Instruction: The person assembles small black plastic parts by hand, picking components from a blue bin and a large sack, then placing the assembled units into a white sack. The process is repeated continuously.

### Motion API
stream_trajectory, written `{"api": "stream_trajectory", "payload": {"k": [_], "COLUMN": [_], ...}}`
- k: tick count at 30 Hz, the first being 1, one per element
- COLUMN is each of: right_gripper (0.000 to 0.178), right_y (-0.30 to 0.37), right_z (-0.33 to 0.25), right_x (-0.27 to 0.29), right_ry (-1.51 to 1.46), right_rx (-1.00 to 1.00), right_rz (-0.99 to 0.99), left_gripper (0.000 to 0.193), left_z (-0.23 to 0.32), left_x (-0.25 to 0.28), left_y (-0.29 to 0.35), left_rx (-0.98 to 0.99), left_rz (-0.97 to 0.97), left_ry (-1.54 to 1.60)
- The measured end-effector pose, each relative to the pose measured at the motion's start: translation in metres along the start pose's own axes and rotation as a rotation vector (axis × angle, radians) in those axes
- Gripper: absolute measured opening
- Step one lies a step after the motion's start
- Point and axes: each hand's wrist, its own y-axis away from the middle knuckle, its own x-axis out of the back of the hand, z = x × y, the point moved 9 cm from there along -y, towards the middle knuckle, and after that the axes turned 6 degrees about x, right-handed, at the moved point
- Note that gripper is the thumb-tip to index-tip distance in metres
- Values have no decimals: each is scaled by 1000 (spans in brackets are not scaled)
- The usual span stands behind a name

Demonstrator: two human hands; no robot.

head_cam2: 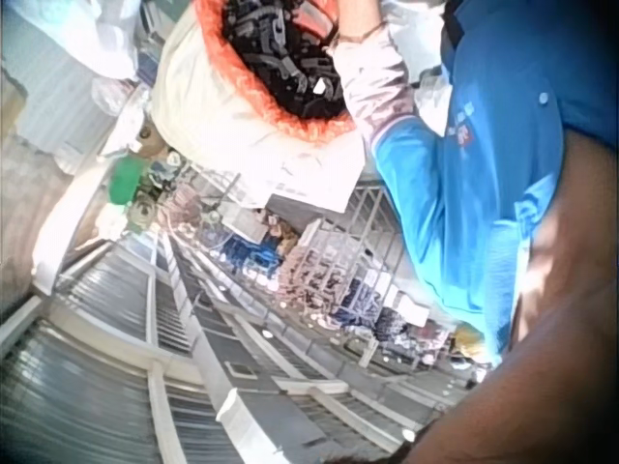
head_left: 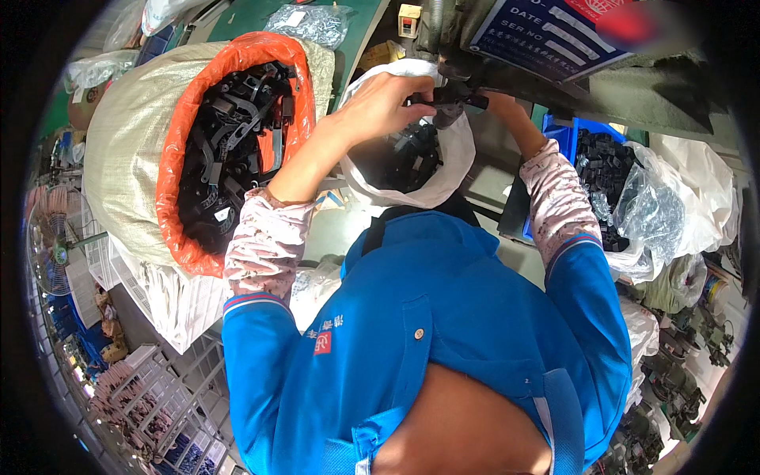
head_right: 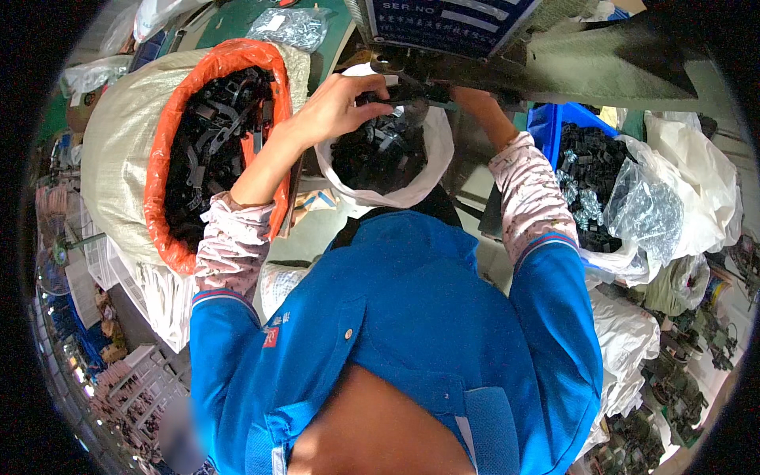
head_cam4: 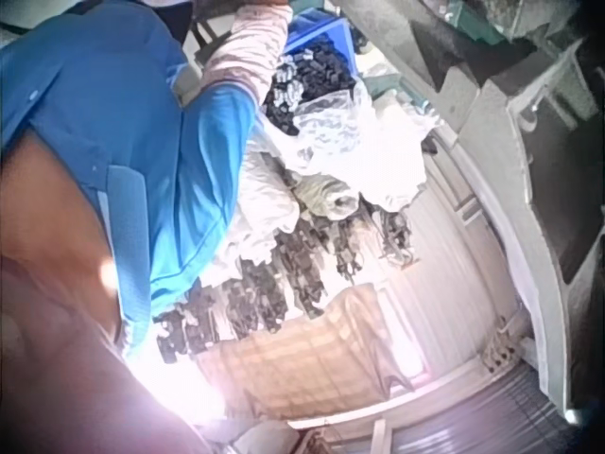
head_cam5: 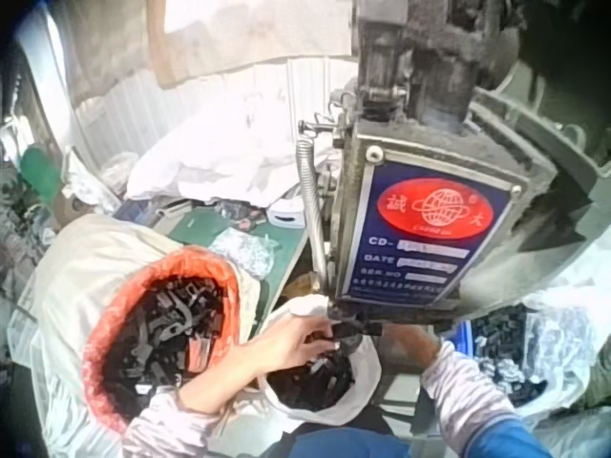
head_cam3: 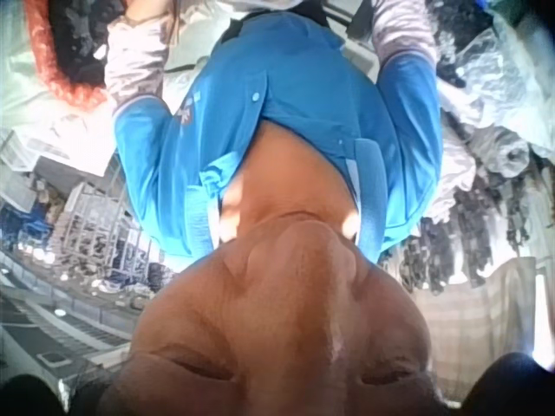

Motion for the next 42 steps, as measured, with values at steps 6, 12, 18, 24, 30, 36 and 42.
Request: {"api": "stream_trajectory", "payload": {"k": [6,12,18,24,30,36,42], "right_gripper": [40,42,32,29,23,22,17], "right_y": [-1,-7,-5,8,69,75,57], "right_z": [1,27,39,54,-7,-32,-53], "right_x": [-7,-48,-64,-49,73,123,113], "right_ry": [-126,-243,-329,-1136,-2026,-2009,-2314], "right_rx": [-58,-207,-131,-324,-445,-280,-179], "right_rz": [31,-143,67,186,253,217,127], "left_gripper": [19,27,34,31,40,40,45], "left_z": [-9,-10,-106,-234,-186,-166,-109], "left_x": [5,-32,-26,1,54,113,70], "left_y": [9,67,178,303,284,276,211], "left_rx": [-3,-54,265,839,687,624,407], "left_rz": [43,303,372,130,545,1059,876], "left_ry": [11,-279,-144,-829,-604,156,969]}}
